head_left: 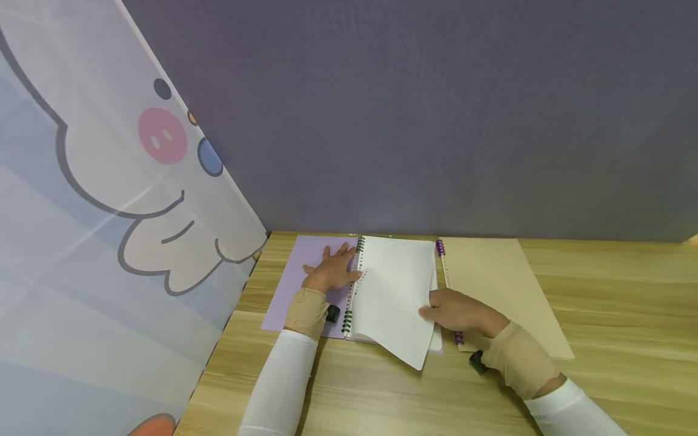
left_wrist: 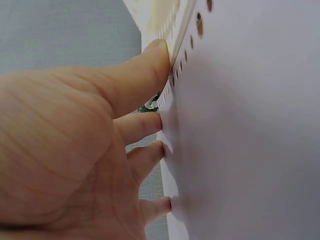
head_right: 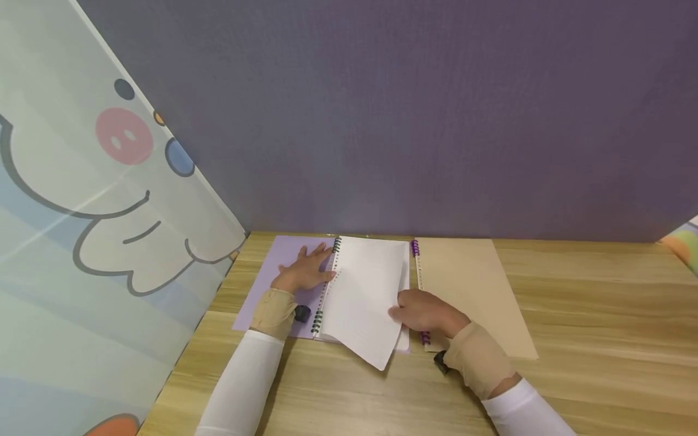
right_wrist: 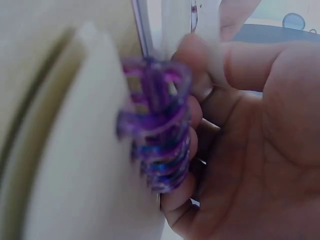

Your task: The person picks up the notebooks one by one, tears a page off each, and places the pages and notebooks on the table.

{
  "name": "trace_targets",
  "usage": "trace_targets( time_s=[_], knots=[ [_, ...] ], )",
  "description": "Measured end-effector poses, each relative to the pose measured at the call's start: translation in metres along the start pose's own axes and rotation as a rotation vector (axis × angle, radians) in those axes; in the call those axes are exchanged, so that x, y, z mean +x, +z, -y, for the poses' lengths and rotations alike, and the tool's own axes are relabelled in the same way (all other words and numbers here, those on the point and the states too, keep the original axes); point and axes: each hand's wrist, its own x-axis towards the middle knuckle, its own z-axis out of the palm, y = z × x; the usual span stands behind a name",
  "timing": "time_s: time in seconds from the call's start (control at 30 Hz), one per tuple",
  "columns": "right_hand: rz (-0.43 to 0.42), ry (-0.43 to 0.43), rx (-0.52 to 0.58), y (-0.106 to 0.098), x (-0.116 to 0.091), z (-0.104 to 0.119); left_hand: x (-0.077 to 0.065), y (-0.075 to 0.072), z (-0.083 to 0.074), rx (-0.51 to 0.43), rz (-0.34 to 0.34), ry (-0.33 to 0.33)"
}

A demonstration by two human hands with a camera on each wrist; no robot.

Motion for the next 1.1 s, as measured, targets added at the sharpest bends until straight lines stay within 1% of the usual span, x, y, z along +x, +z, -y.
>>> trace_targets(
  time_s=[0.2, 0.27, 0.33, 0.4, 0.5, 0.57, 0.67, 0.8, 0.9, 1.0, 1.1],
  knots=[
    [-0.025, -0.033, -0.015, -0.001, 0.003, -0.003, 0.001, 0.000, -0.001, -0.010, -0.004, -0.008],
    [-0.028, -0.019, -0.009, -0.002, 0.002, -0.003, 0.001, 0.000, -0.002, -0.009, -0.005, -0.012],
    [-0.039, 0.021, 0.013, -0.003, 0.001, -0.002, 0.001, 0.000, -0.003, -0.009, -0.001, -0.013],
    [-0.054, 0.052, 0.059, -0.005, -0.001, 0.000, 0.001, 0.001, -0.003, -0.010, 0.001, -0.010],
    [-0.067, 0.047, 0.126, -0.010, -0.004, 0.002, 0.001, 0.001, -0.003, -0.006, -0.001, 0.000],
    [-0.052, 0.019, 0.180, -0.014, -0.006, 0.003, 0.001, 0.001, -0.003, -0.005, -0.008, 0.007],
    [-0.004, -0.028, 0.247, -0.018, -0.008, 0.006, 0.000, 0.001, -0.002, -0.009, -0.017, 0.013],
    [0.082, -0.092, 0.326, -0.013, -0.007, 0.009, -0.003, 0.001, -0.002, -0.026, -0.022, 0.004],
    [0.106, -0.101, 0.358, -0.009, -0.007, 0.010, -0.004, 0.001, -0.002, -0.034, -0.025, 0.001],
    [0.096, -0.077, 0.365, -0.008, -0.010, 0.012, -0.003, 0.002, -0.002, -0.031, -0.029, 0.001],
    [0.115, -0.051, 0.369, -0.006, -0.015, 0.013, -0.002, 0.003, -0.003, -0.024, -0.033, -0.002]
  ],
)
